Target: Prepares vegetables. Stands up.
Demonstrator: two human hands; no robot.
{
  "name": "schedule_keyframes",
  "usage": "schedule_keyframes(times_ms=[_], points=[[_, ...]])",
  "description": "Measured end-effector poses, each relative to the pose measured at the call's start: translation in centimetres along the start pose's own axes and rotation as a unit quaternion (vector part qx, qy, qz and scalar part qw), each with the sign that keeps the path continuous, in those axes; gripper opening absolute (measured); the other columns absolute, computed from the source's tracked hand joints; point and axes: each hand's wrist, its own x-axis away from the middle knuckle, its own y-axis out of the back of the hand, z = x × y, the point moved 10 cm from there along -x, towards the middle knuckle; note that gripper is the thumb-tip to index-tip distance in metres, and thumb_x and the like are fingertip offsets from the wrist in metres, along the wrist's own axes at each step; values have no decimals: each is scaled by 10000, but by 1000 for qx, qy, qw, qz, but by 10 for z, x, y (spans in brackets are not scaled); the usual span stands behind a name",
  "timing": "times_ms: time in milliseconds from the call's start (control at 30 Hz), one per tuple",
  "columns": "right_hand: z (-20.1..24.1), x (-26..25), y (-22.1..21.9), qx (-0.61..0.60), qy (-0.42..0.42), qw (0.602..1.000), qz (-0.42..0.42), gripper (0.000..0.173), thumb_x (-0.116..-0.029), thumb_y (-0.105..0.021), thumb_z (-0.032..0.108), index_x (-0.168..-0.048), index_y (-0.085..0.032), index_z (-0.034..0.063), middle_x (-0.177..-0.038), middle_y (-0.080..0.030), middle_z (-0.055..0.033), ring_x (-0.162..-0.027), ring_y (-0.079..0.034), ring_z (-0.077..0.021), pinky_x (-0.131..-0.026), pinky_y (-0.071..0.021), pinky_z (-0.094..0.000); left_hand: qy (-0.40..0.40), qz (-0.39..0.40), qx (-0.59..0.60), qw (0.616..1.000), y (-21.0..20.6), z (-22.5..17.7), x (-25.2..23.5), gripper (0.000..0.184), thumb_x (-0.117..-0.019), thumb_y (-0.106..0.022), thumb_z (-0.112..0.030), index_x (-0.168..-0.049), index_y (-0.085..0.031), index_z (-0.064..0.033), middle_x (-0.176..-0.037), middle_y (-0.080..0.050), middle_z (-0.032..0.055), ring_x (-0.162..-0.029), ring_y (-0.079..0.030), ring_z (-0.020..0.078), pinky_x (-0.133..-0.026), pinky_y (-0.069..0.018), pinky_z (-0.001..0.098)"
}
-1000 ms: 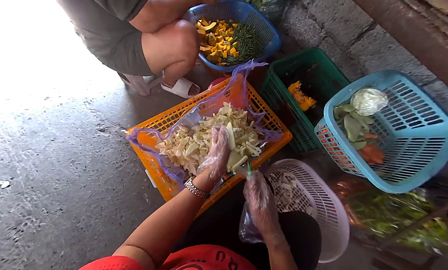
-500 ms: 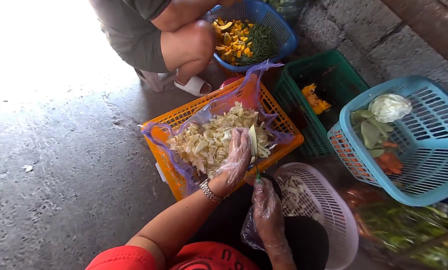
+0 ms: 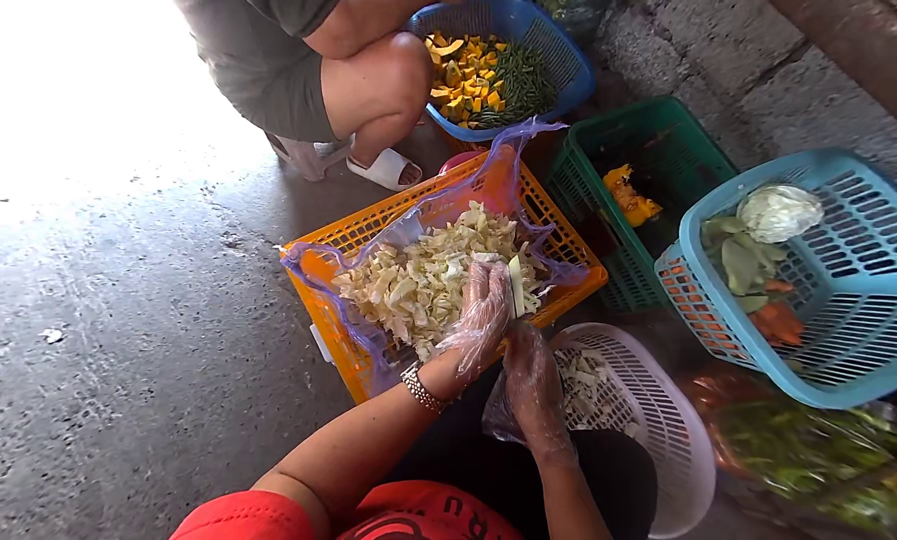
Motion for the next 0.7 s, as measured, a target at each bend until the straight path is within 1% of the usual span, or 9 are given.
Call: schedule_keyframes(times_ms=[67,133,233,300,400,467,500,600,700], points=[[3,-10,-5,10,-15,1000,16,339,-1064,-455,111,-1229,-608,-143,-1074,-693,-256,-1014,-683,-270,-939,-519,-380,5,8,-12,1000,2,0,0,331,-1112,-356,-225,-1327,-468,1,-1115,-583,134,-975,-583,131,-867,-494,302],[4,-16,-9,18,-28,999,35,347,-1075,-441,133,-1241,-607,-122,-1100,-688,-251,-1052,-671,-278,-964,-502,-391,-1,5,-35,999,7,0,-5,345,-1115,-355,-231,-1342,-464,4,-1153,-590,163,-1016,-585,164,-901,-491,340],[4,-20,-14,31,-28,998,52,352,-1079,-433,150,-1231,-622,-106,-1094,-691,-247,-1062,-671,-299,-969,-499,-418,-1,1,-61,998,12,1,-11,348,-1112,-358,-233,-1338,-475,6,-1112,-606,163,-968,-598,170,-863,-503,354],[3,-19,-16,33,-20,998,55,350,-1078,-440,162,-1228,-627,-94,-1085,-697,-234,-1054,-677,-288,-962,-508,-410,13,7,-33,999,14,4,-11,326,-1113,-361,-230,-1324,-471,-7,-1081,-590,127,-934,-582,127,-836,-497,309],[4,-12,-14,19,4,999,48,389,-1083,-426,211,-1213,-625,-96,-1005,-694,-209,-952,-683,-256,-882,-532,-396,23,5,26,999,18,8,-14,283,-1109,-363,-231,-1277,-482,-37,-995,-552,62,-848,-549,85,-745,-485,267],[2,-5,-13,12,8,999,37,414,-1082,-418,254,-1184,-629,-88,-945,-685,-184,-884,-674,-231,-829,-538,-386,28,2,40,999,22,10,-17,287,-1110,-354,-254,-1271,-482,-52,-1004,-546,62,-863,-546,100,-751,-484,283],[1,-2,-12,6,9,1000,29,421,-1081,-425,259,-1183,-632,-92,-939,-687,-183,-878,-675,-224,-828,-538,-378,27,0,45,999,23,9,-17,282,-1112,-355,-253,-1264,-482,-52,-1001,-541,61,-864,-544,101,-754,-486,281],[2,4,-8,-5,21,1000,5,409,-1077,-440,264,-1161,-641,-83,-891,-677,-139,-822,-657,-150,-788,-537,-305,14,-6,61,998,21,8,-16,221,-1100,-369,-229,-1189,-489,-65,-907,-519,18,-778,-531,63,-688,-468,238],[6,10,-6,-2,36,999,0,394,-1078,-429,265,-1099,-648,-62,-776,-611,-77,-673,-580,-88,-665,-502,-245,17,-8,66,998,21,12,-17,253,-1108,-366,-245,-1241,-482,-65,-931,-550,25,-804,-562,68,-717,-496,252]])
